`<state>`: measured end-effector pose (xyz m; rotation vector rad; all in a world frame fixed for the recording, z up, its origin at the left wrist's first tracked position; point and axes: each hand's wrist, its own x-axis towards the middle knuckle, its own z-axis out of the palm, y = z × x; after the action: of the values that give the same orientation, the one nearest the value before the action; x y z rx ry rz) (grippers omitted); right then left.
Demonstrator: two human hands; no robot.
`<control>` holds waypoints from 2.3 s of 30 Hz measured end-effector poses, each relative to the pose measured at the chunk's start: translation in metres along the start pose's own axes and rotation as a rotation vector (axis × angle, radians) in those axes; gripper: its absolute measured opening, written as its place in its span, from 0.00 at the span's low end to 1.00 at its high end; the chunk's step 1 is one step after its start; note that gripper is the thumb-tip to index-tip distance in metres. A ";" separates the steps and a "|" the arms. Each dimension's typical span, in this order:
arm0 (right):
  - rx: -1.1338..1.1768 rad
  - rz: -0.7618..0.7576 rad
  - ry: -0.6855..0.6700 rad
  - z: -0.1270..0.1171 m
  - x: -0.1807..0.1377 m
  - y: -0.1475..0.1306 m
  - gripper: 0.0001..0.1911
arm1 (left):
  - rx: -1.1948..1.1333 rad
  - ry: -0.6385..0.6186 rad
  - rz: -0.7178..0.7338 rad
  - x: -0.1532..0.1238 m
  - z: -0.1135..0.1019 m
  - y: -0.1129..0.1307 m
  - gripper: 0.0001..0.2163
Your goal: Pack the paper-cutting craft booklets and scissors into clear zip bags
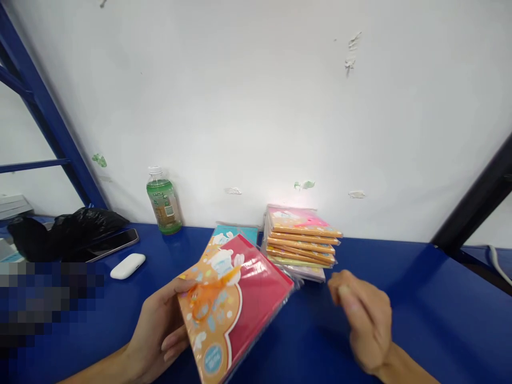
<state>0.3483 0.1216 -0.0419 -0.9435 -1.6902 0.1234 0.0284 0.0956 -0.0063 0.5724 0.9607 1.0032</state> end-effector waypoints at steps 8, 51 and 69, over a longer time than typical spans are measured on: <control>-0.025 -0.028 -0.603 0.016 -0.005 -0.029 0.08 | 0.060 -0.011 -0.184 0.013 -0.004 0.001 0.18; 0.382 0.881 -0.677 0.035 0.009 -0.035 0.33 | 0.933 -0.086 0.301 0.056 -0.075 0.095 0.21; 0.575 0.924 -0.697 0.030 0.017 -0.040 0.33 | 1.483 0.326 0.844 0.029 -0.041 0.081 0.20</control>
<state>0.3013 0.1167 -0.0184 -1.2226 -1.5128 1.6121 -0.0369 0.1571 0.0253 2.2278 1.7656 0.9573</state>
